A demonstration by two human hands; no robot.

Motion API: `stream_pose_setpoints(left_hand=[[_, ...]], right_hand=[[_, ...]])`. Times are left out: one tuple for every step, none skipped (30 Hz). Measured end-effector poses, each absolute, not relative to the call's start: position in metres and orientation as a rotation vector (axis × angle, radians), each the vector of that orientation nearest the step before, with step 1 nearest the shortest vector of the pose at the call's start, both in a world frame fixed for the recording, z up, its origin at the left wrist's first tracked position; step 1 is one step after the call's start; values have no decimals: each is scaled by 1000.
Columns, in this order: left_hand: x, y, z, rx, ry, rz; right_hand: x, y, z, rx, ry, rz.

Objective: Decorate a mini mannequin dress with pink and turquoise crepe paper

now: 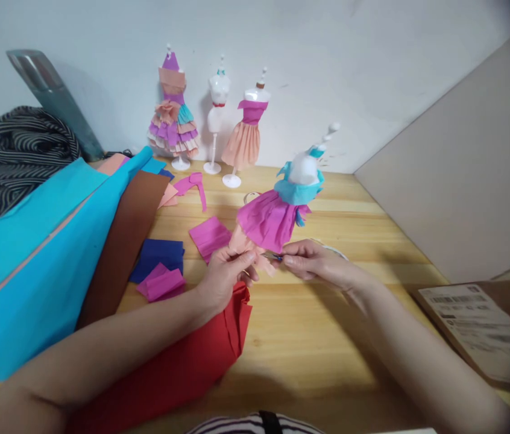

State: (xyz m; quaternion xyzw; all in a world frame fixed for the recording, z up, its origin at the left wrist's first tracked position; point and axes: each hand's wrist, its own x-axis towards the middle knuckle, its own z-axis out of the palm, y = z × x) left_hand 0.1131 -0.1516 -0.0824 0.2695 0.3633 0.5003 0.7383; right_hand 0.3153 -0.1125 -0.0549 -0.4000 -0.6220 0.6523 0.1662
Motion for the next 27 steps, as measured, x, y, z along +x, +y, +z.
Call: stream_pose_setpoints(left_hand=[[113, -152, -82, 587, 805, 1102], [114, -152, -82, 585, 810, 1104], [114, -152, -83, 585, 810, 1106], [114, -152, -83, 588, 809, 1107], [114, -151, -83, 592, 807, 1108], [114, -151, -84, 597, 806, 1107], [114, -151, -85, 602, 806, 1107], [114, -151, -85, 605, 808, 1108], [114, -151, -86, 607, 810, 1111], [114, -151, -87, 608, 811, 1113], [114, -151, -88, 607, 809, 1116], [115, -151, -88, 606, 805, 1119], [115, -152, -89, 605, 800, 1122], [115, -152, -89, 608, 796, 1122], [115, -152, -89, 614, 794, 1122], [115, -152, -90, 623, 794, 1119], [114, -152, -89, 634, 798, 1114], [114, -152, -89, 646, 805, 1108], [114, -152, -89, 659, 810, 1100], [114, -152, -89, 671, 812, 1092], [114, -152, -89, 678, 811, 1088], [114, -152, -89, 679, 810, 1090], [114, -152, -89, 674, 809, 1096], [114, -152, -90, 668, 811, 1104], [114, -152, -90, 662, 813, 1113], [114, -152, -90, 661, 815, 1120], [114, -152, -89, 667, 813, 1122]], right_hand=[[317, -113, -56, -1165, -1775, 1843], [319, -113, -57, -1193, -1771, 1832], [321, -113, -58, -1218, -1762, 1823], [324, -114, -59, -1234, -1753, 1816], [325, -114, -60, -1241, -1748, 1811], [326, -115, -60, -1241, -1751, 1809], [326, -116, -60, -1237, -1762, 1808], [325, -116, -60, -1228, -1777, 1810], [323, -117, -59, -1214, -1793, 1813], [321, -117, -58, -1194, -1806, 1819], [318, -118, -57, -1171, -1811, 1824], [316, -118, -56, -1149, -1808, 1830], [314, -118, -56, -1132, -1801, 1834], [313, -118, -56, -1122, -1790, 1839], [312, -118, -56, -1121, -1778, 1844], [313, -118, -57, -1127, -1765, 1850], [314, -118, -58, -1137, -1751, 1856], [315, -118, -59, -1150, -1734, 1862], [317, -118, -60, -1163, -1715, 1866], [319, -118, -62, -1171, -1695, 1871], [320, -118, -63, -1174, -1676, 1879], [321, -118, -64, -1168, -1662, 1889], [321, -117, -64, -1158, -1651, 1899], [320, -117, -65, -1147, -1642, 1909], [319, -117, -65, -1133, -1634, 1914], [317, -116, -65, -1120, -1627, 1918], [315, -116, -64, -1109, -1621, 1919]])
